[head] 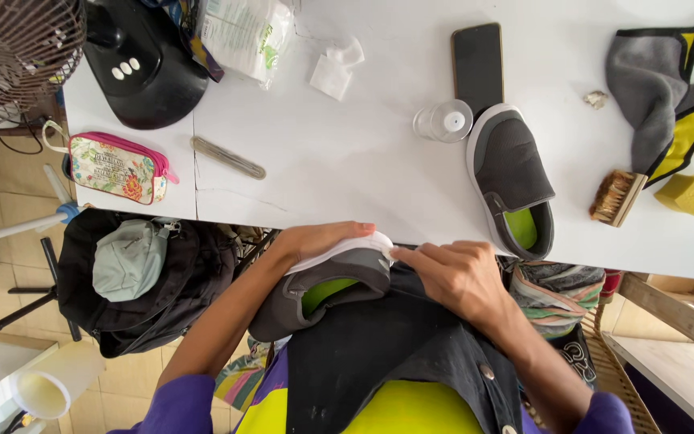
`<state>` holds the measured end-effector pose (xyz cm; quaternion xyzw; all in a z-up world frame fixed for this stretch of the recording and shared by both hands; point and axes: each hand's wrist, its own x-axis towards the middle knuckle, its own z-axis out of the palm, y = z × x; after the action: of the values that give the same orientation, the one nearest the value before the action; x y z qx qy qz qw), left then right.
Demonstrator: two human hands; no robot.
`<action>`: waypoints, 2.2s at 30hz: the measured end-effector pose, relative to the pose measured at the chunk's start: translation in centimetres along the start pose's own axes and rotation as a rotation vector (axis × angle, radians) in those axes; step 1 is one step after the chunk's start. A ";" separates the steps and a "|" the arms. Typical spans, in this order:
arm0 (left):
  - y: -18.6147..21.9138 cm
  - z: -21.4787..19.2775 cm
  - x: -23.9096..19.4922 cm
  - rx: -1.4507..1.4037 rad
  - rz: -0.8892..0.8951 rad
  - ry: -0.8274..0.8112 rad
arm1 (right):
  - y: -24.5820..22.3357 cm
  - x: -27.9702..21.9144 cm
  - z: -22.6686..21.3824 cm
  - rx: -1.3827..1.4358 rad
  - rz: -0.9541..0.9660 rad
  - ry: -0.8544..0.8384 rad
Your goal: The person cleans a gray slip-on shoe with a white sole using a cotton swab. They wipe the white sole, the gray upper, and the interior of the shoe, then flip the shoe to clean the bottom sole.
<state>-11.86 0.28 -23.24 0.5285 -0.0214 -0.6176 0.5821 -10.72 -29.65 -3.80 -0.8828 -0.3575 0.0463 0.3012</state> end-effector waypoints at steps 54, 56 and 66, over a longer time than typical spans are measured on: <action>15.2 7.5 -7.5 -0.229 0.305 -0.079 | 2.7 -4.6 3.4 0.612 0.341 0.326; 15.0 7.0 -7.2 -0.216 0.338 -0.080 | 3.2 -4.3 3.1 0.666 0.372 0.317; 12.4 5.4 -3.9 -0.023 0.522 0.032 | 2.1 -2.7 4.2 1.244 0.481 0.205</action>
<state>-7.82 -3.98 -10.46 0.5082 -0.1410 -0.4383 0.7279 -12.70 -30.55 -8.83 -0.5997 -0.0274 0.2254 0.7673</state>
